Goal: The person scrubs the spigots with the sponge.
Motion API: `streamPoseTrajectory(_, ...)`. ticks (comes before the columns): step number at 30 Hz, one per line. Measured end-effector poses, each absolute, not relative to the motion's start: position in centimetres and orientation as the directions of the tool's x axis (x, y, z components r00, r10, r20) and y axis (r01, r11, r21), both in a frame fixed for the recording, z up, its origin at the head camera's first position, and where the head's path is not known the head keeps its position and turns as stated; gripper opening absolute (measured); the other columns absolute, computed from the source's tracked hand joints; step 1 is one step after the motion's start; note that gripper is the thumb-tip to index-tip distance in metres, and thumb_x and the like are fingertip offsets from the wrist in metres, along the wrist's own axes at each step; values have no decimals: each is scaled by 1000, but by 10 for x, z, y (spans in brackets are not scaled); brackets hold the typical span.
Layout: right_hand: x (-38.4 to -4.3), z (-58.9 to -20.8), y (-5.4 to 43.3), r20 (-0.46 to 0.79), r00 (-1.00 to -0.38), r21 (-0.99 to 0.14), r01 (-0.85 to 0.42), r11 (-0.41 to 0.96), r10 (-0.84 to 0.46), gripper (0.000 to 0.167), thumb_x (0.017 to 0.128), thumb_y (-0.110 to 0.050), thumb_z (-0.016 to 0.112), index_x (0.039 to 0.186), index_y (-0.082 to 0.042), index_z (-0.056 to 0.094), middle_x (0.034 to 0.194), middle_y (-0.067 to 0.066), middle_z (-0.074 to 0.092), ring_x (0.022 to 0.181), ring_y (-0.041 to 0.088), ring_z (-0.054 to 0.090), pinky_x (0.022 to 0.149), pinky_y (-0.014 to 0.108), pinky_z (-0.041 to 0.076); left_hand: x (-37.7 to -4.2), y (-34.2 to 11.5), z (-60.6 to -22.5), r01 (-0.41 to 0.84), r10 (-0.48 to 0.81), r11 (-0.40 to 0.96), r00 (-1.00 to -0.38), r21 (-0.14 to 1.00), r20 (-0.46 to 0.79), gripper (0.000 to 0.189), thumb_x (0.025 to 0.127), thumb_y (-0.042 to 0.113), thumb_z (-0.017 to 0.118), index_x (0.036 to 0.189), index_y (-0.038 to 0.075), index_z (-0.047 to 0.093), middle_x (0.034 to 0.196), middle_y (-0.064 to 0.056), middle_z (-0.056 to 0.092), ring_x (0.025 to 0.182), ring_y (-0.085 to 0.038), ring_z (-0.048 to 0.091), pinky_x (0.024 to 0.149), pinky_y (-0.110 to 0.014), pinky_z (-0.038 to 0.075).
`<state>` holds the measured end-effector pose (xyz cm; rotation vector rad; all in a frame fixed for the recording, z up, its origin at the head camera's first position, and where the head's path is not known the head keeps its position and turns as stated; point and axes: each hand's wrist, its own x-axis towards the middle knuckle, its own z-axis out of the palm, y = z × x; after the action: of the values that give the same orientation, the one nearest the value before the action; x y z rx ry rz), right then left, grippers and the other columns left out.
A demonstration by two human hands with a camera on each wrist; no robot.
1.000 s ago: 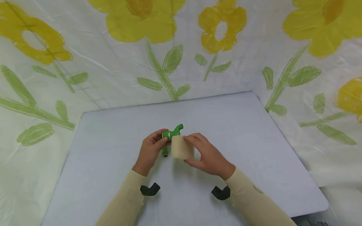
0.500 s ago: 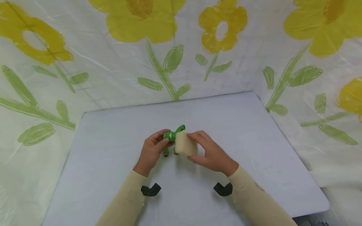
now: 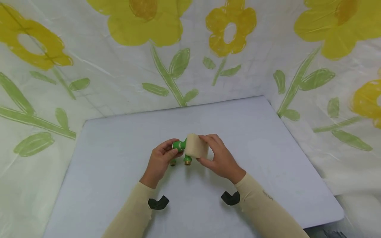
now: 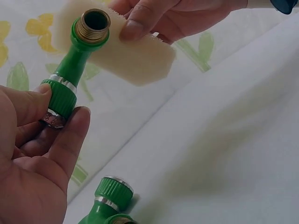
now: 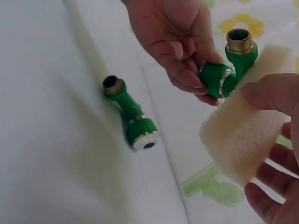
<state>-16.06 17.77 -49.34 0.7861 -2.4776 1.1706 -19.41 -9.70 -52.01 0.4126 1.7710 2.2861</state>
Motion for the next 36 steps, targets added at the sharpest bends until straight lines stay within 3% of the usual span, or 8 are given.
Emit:
streamPoseTrajectory(8, -163, -496, 183, 474, -850, -665, -517, 539, -230, 74, 92, -14, 89, 155, -1, 52, 137, 13, 54, 122, 26, 54, 98, 53, 55, -192, -101, -520, 30, 343, -233, -933, 972, 111, 41, 108, 1, 67, 146, -11, 57, 135, -24, 66, 118, -28, 71, 101, -46, 57)
streamPoseTrajectory(12, -161, -496, 185, 410, -870, -709, -493, 504, -274, 75, 95, -15, 87, 158, -2, 49, 139, 11, 52, 123, 24, 54, 102, 54, 55, -191, -100, -522, 28, 355, -224, -928, 974, 109, 43, 108, 2, 68, 147, -11, 57, 135, -23, 67, 118, -27, 71, 100, -47, 58)
streamPoseTrajectory(16, -154, -494, 181, 392, -830, -692, -550, 467, -396, 75, 96, -18, 87, 159, -4, 48, 142, 7, 51, 128, 21, 54, 105, 47, 54, -193, -99, -524, 49, 343, -241, -930, 969, 132, 44, 108, 0, 66, 148, -14, 54, 133, -22, 67, 117, -27, 71, 100, -46, 58)
streamPoseTrajectory(22, -147, -487, 172, 442, -737, -574, -670, 471, -511, 76, 93, -23, 89, 158, -8, 52, 142, 5, 53, 128, 20, 54, 101, 42, 56, -196, -98, -522, 61, 287, -264, -948, 963, 139, 42, 108, -3, 64, 147, -14, 55, 129, -19, 69, 112, -25, 72, 97, -40, 60)
streamPoseTrajectory(29, -159, -489, 178, 525, -784, -562, -612, 557, -333, 76, 86, -8, 91, 153, -2, 55, 136, 11, 55, 125, 25, 55, 97, 46, 57, -194, -92, -520, 40, 353, -255, -926, 966, 132, 41, 107, 1, 69, 145, -11, 58, 132, -20, 68, 117, -28, 71, 98, -47, 59)
streamPoseTrajectory(36, -164, -497, 182, 526, -819, -607, -550, 574, -228, 72, 89, -12, 90, 150, 0, 53, 132, 15, 54, 120, 29, 53, 97, 50, 55, -192, -92, -520, 52, 338, -242, -932, 969, 134, 39, 107, 0, 69, 144, -10, 60, 132, -22, 68, 116, -28, 72, 99, -48, 58)
